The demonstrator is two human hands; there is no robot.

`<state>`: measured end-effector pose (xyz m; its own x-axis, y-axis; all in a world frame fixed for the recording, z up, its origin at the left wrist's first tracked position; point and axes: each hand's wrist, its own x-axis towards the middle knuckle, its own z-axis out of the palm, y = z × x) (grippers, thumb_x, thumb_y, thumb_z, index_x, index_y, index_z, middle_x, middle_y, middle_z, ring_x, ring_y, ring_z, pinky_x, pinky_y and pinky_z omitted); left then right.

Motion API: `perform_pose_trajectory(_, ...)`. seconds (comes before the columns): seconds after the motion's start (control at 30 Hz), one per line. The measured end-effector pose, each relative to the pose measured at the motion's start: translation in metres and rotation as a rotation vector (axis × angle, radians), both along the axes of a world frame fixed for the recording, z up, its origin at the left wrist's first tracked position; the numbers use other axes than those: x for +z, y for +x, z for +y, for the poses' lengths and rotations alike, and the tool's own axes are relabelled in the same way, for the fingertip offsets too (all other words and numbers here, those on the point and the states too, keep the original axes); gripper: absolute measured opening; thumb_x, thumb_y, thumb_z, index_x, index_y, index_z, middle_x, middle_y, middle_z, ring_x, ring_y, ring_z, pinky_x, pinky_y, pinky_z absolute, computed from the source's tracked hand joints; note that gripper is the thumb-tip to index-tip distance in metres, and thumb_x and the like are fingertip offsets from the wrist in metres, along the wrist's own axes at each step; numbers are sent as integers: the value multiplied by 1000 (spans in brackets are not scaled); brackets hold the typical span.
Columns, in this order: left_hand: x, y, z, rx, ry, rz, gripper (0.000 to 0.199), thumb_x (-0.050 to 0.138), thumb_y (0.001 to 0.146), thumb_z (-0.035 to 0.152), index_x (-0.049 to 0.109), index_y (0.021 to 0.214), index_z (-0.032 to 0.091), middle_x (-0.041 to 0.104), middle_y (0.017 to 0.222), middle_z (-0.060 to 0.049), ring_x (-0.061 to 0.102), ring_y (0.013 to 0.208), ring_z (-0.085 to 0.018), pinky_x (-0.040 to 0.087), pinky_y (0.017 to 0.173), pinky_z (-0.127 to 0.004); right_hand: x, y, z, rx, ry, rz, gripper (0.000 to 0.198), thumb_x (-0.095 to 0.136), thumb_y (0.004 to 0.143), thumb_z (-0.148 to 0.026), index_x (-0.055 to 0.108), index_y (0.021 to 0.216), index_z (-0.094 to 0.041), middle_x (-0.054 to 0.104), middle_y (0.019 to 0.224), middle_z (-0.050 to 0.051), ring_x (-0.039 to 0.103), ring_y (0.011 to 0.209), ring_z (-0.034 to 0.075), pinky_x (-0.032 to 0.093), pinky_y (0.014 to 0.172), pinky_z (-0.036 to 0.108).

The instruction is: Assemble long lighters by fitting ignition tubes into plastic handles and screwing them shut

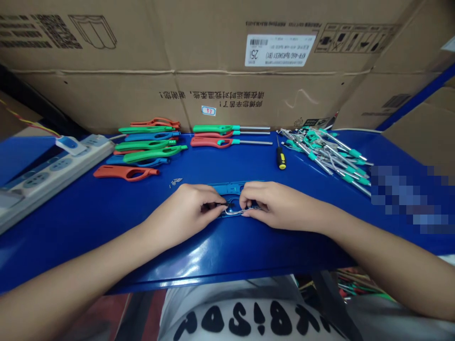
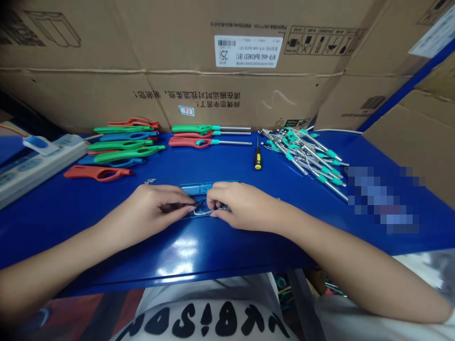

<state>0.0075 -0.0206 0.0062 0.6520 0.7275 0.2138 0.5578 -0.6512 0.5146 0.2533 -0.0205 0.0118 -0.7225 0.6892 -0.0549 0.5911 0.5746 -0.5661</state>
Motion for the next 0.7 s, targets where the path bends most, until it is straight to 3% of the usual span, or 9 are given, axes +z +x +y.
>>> perform_pose_trajectory(0.2, 2, -5, 2, -22, -8, 33, 17, 64, 92, 17, 79, 98, 21, 79, 93, -3, 73, 78, -16, 55, 70, -26, 6, 4, 1, -38, -68, 38, 5, 59, 94, -21, 62, 92, -19, 62, 94, 3, 52, 74, 13, 38, 66, 25)
perform_pose_trajectory(0.33, 2, -5, 1, -3, 11, 37, 13, 68, 91, 17, 80, 93, 20, 78, 89, -2, 73, 77, -17, 55, 72, -27, 12, 7, 1, 49, -115, 39, 7, 63, 91, -24, 62, 96, -19, 60, 97, 1, 50, 71, 11, 37, 66, 25)
perform_pose_trajectory(0.7, 2, 3, -3, 37, 26, 41, 15, 66, 91, 12, 80, 91, 17, 77, 90, -3, 72, 80, -18, 56, 76, -29, 7, 7, 3, 131, -9, -61, 4, 61, 92, -24, 61, 94, -20, 61, 97, 1, 56, 84, 15, 37, 71, 26)
